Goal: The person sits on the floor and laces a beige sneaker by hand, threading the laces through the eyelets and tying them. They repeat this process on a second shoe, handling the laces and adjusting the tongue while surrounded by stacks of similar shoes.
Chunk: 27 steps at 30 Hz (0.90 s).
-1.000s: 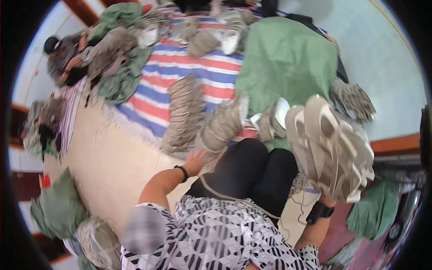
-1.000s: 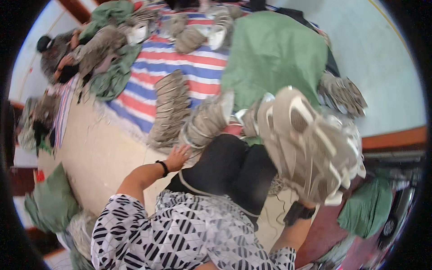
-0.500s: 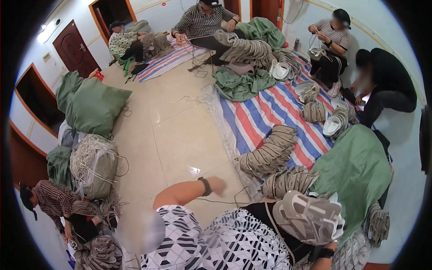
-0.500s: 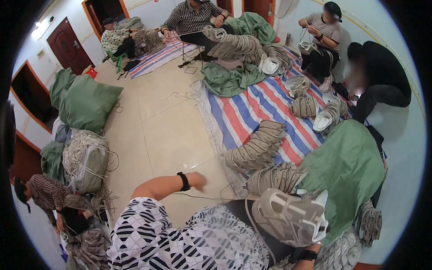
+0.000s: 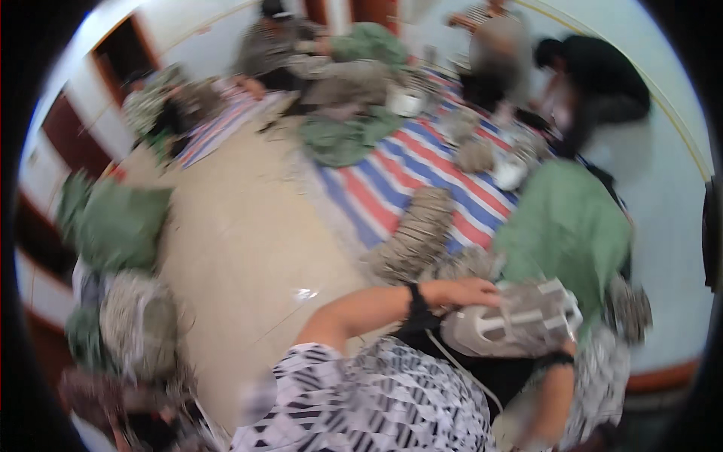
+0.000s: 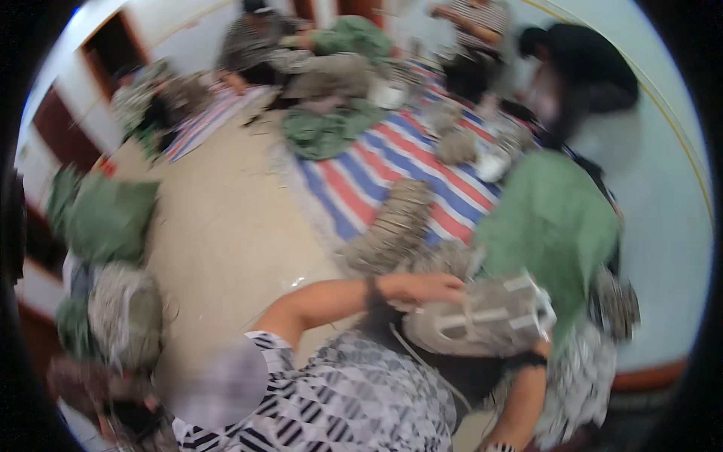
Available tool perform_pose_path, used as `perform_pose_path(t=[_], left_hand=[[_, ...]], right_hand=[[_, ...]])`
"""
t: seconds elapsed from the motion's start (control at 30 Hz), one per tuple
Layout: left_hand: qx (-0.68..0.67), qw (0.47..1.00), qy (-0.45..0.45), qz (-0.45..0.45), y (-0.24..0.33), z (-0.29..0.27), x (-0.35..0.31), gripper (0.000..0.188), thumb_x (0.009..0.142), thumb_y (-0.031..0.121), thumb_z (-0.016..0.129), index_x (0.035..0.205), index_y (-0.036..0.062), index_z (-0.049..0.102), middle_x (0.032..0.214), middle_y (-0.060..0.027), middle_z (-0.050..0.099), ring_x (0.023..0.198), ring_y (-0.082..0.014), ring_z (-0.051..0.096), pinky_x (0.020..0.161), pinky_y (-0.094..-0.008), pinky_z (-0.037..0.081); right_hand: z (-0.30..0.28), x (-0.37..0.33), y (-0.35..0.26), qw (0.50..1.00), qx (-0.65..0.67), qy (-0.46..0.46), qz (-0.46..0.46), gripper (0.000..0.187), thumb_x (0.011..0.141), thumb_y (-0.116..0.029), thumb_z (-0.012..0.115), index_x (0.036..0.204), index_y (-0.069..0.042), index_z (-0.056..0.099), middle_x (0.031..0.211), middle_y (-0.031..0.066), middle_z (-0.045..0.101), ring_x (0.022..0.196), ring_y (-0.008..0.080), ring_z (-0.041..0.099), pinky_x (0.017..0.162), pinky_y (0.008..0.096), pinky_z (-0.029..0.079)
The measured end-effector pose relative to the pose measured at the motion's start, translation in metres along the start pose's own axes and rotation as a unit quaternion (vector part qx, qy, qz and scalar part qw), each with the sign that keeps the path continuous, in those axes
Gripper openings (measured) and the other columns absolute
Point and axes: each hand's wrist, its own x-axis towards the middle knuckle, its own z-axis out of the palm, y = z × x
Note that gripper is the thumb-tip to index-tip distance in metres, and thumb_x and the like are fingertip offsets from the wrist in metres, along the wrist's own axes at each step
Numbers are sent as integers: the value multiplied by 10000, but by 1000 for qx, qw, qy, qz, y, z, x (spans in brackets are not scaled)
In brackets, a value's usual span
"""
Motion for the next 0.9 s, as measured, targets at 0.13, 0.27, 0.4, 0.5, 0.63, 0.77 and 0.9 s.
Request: perform_pose_path(t=[0.13,0.27,0.4,0.5,0.63,0.77,0.9], left_hand=[[-152,981,112,-56,-17,31,-1,381,886,225,643,1165,-20,559,1028,-67,628,880,-110,598,760,-274,511],[-198,960,195,-32,-31,39,-7,317,883,192,638,1116,-13,572,991,-73,637,850,-125,606,749,-274,507],[-178,953,246,2,-42,40,-5,277,879,156,621,1089,-3,534,994,-81,623,843,-138,603,750,-280,501],[-93,969,229,12,-43,43,-3,253,870,131,604,1064,-15,531,985,-92,617,853,-147,597,755,-288,494],[188,964,-6,-186,-21,27,-8,162,879,121,599,920,-12,517,647,-38,560,448,-105,503,400,-242,418],[217,970,102,-29,6,-13,33,282,935,292,520,1011,22,539,861,-84,612,765,-152,597,669,-274,473],[163,978,72,110,8,7,80,355,919,260,511,1189,30,498,1174,-101,538,1088,-184,500,915,-292,387]], right_hand=[[-24,25,-9,999,-18,18,-27,342,932,-345,540,1065,-46,637,967,65,656,899,177,612,802,304,487],[-34,3,-11,978,122,163,-37,485,918,-496,514,1200,-104,566,1045,79,628,912,175,590,769,347,479],[4,-37,6,970,-86,111,-197,516,902,-424,539,1292,-87,511,1300,130,507,1181,234,482,942,443,415],[31,-12,11,928,-169,230,-242,434,862,-316,626,1144,-3,523,1007,123,616,900,171,573,802,351,480],[36,17,24,873,-269,312,-261,433,871,-273,550,1192,11,484,1067,276,574,993,432,547,855,453,447],[41,8,34,797,-330,392,-319,414,875,-255,533,1209,-16,479,1061,233,585,1023,399,539,883,461,433],[57,-14,37,741,-451,310,-390,295,870,-221,551,1099,-36,565,1077,158,586,1049,349,518,900,429,421]])
